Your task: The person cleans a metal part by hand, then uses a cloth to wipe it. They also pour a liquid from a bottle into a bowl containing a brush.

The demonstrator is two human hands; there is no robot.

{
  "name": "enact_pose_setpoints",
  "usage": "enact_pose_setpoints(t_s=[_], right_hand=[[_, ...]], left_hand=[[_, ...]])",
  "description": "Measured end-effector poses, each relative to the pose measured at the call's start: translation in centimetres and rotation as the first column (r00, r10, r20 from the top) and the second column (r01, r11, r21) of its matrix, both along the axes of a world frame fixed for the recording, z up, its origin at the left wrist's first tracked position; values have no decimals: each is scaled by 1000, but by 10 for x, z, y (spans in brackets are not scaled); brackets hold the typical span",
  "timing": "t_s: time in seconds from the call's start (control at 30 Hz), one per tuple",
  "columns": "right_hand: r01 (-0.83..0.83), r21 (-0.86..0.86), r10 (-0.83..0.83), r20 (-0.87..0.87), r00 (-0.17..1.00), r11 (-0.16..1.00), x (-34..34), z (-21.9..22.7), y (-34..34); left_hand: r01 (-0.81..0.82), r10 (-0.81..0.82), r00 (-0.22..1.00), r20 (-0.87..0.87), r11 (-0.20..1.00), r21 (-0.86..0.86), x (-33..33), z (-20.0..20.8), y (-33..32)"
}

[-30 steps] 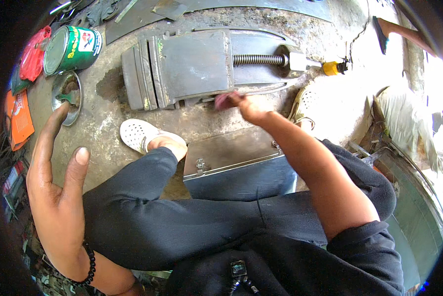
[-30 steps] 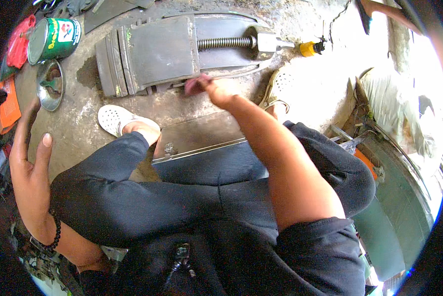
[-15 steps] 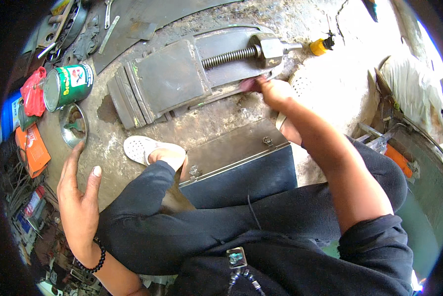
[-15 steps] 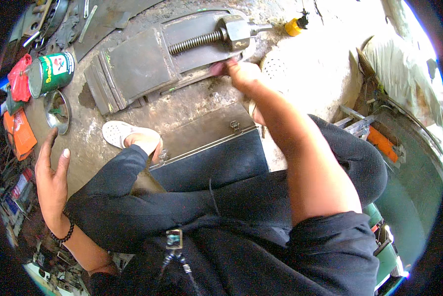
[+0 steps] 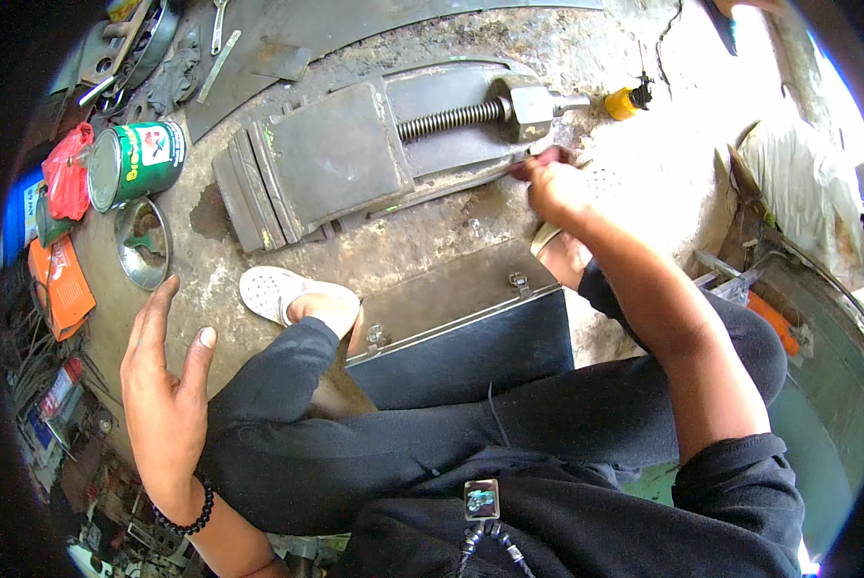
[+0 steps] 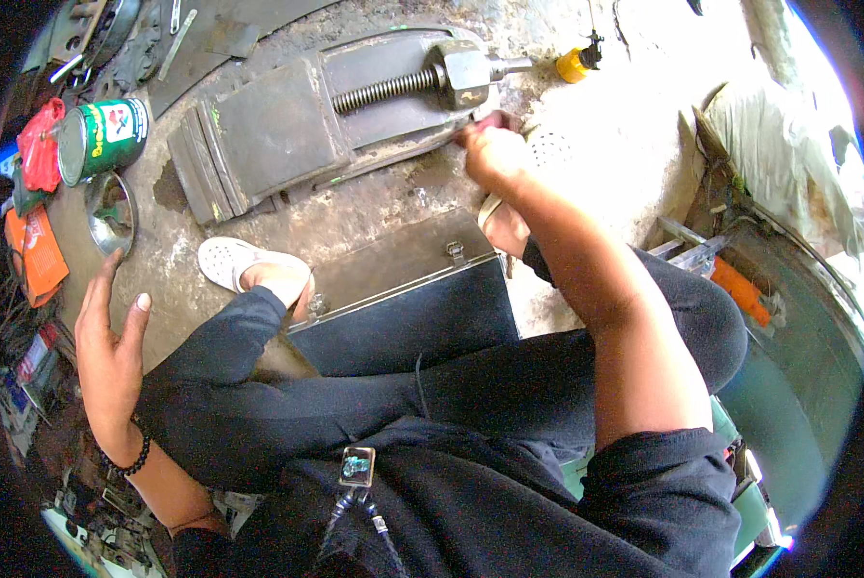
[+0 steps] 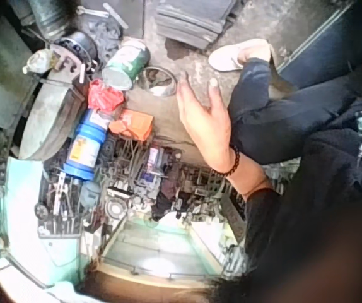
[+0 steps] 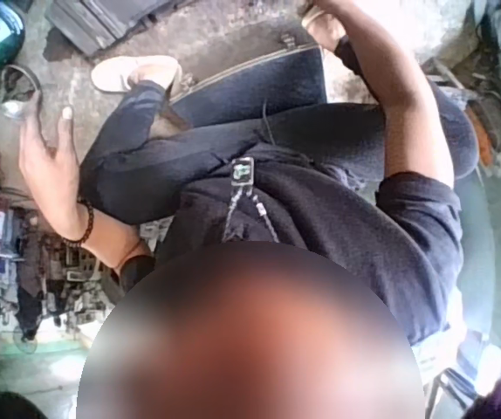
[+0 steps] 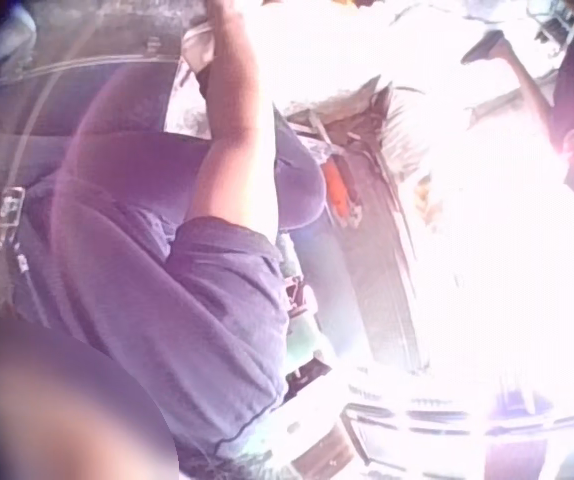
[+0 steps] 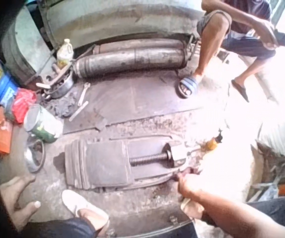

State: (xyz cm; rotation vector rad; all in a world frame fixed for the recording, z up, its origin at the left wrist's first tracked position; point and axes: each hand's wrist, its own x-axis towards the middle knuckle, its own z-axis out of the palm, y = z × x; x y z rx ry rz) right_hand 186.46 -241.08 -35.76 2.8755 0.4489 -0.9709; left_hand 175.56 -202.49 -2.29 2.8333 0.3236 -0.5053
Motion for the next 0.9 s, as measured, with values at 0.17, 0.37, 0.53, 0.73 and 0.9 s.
enact_pose_setpoints(t_s=[0.17, 0.37, 0.53, 0.73, 0.9], right_hand=[[-138, 220, 128, 57, 990, 966, -10, -24, 11], [218, 537, -230, -46, 972, 815, -3, -29, -9], [-162, 242, 155, 50, 987, 957, -7, -41, -11], [-52, 120, 55, -25, 998, 991, -6, -64, -1], [224, 325, -248, 33, 968, 919, -12, -47, -1]], left_hand=[[45, -44, 999, 31, 999, -23, 2, 1, -2], [1, -2, 1000, -29, 1000, -13, -2, -1, -6], [3, -3, 1000, -12, 1000, -18, -5, -1, -9], [-7, 6, 1000, -25, 1000, -19, -11, -4, -12], [8, -9, 999, -36, 1000, -11, -17, -1, -14]])
